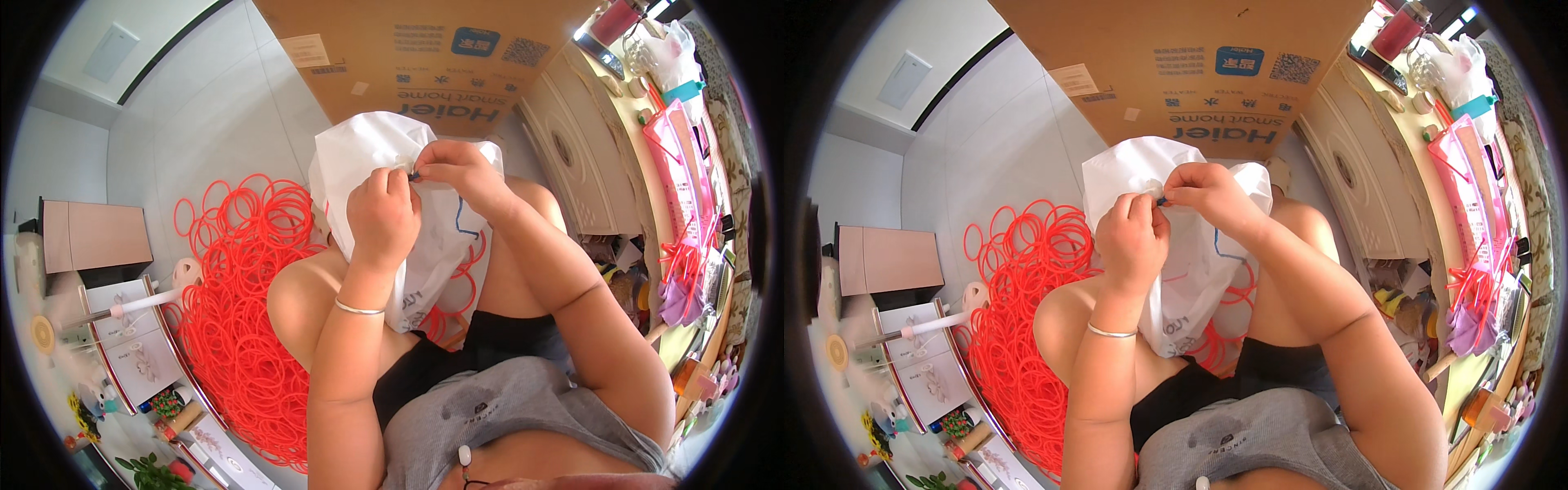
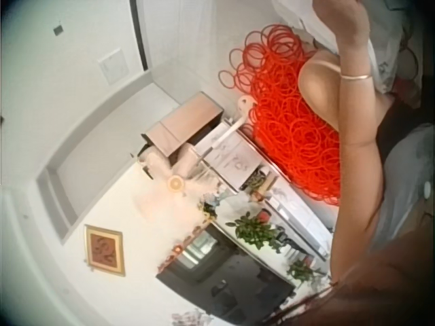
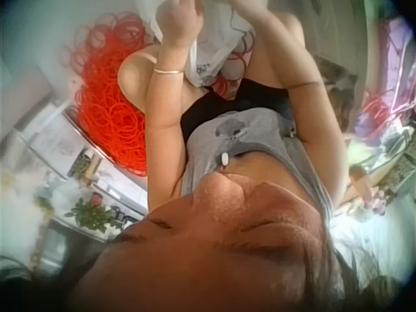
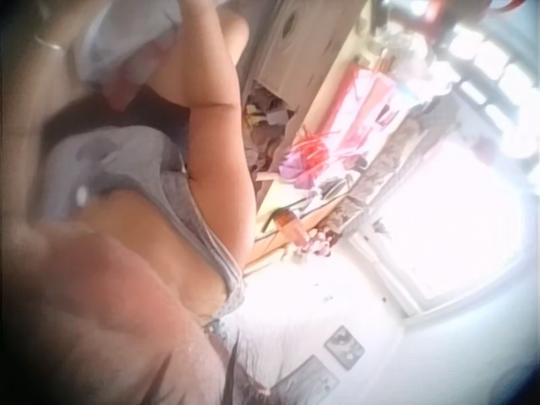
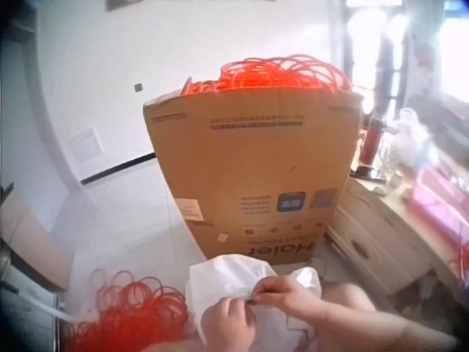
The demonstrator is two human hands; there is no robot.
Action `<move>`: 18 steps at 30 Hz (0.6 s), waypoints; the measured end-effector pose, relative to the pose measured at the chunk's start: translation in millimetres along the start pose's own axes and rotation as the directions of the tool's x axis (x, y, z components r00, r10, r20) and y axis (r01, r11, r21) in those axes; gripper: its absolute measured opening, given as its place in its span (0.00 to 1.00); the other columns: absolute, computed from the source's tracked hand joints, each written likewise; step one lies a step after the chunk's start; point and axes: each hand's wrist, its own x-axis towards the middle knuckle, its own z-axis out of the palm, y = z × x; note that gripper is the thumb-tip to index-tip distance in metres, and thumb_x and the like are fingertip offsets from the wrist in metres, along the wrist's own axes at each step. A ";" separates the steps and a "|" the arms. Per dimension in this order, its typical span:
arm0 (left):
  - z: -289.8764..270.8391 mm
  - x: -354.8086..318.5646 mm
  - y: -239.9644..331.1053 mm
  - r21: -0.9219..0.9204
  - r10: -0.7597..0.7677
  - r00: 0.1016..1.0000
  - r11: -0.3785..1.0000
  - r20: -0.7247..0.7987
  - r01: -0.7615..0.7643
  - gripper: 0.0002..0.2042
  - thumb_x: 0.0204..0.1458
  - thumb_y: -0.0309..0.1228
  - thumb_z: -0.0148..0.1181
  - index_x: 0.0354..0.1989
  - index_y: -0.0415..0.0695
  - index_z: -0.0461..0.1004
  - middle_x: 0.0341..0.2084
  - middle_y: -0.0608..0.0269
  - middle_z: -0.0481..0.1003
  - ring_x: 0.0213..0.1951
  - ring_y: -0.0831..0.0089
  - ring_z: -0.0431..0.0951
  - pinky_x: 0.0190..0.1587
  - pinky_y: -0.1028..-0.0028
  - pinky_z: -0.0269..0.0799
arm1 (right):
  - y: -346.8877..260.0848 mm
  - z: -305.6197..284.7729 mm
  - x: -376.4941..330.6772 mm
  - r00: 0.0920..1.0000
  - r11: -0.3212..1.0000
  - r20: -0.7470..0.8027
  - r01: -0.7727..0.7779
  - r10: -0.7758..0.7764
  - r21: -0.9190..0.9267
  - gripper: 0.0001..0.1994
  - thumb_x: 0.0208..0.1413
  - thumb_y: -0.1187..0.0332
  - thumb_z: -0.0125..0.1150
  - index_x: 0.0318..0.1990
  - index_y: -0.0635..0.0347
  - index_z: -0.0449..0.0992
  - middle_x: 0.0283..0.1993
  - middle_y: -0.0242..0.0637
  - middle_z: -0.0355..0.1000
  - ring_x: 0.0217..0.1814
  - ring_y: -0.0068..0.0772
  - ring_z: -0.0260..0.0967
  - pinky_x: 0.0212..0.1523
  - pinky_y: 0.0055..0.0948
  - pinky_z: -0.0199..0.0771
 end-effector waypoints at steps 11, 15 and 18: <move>10.1 -6.6 -3.9 -0.204 -0.158 0.986 0.965 0.043 0.164 0.07 0.41 0.18 0.62 0.28 0.39 0.71 0.24 0.58 0.73 0.26 0.60 0.76 0.27 0.64 0.73 | 2.0 2.5 8.6 0.985 0.931 0.050 0.172 -0.165 -0.323 0.16 0.52 0.79 0.62 0.49 0.57 0.82 0.42 0.31 0.78 0.33 0.19 0.66 0.36 0.23 0.71; 10.6 -6.6 -5.1 -0.269 -0.203 0.977 0.939 0.071 0.215 0.07 0.42 0.17 0.62 0.27 0.39 0.70 0.23 0.58 0.74 0.26 0.63 0.77 0.29 0.66 0.74 | -2.7 -0.5 10.9 0.992 0.910 0.042 0.128 -0.122 -0.394 0.13 0.49 0.77 0.65 0.43 0.58 0.83 0.35 0.30 0.77 0.33 0.19 0.67 0.36 0.23 0.70; 11.5 -6.4 -7.6 -0.288 -0.230 0.970 0.926 0.083 0.244 0.07 0.42 0.17 0.63 0.26 0.38 0.70 0.24 0.58 0.75 0.27 0.65 0.78 0.31 0.69 0.76 | -3.4 -3.4 13.2 0.996 0.929 0.019 0.093 -0.092 -0.359 0.11 0.47 0.76 0.66 0.41 0.60 0.82 0.34 0.29 0.76 0.35 0.19 0.68 0.37 0.22 0.70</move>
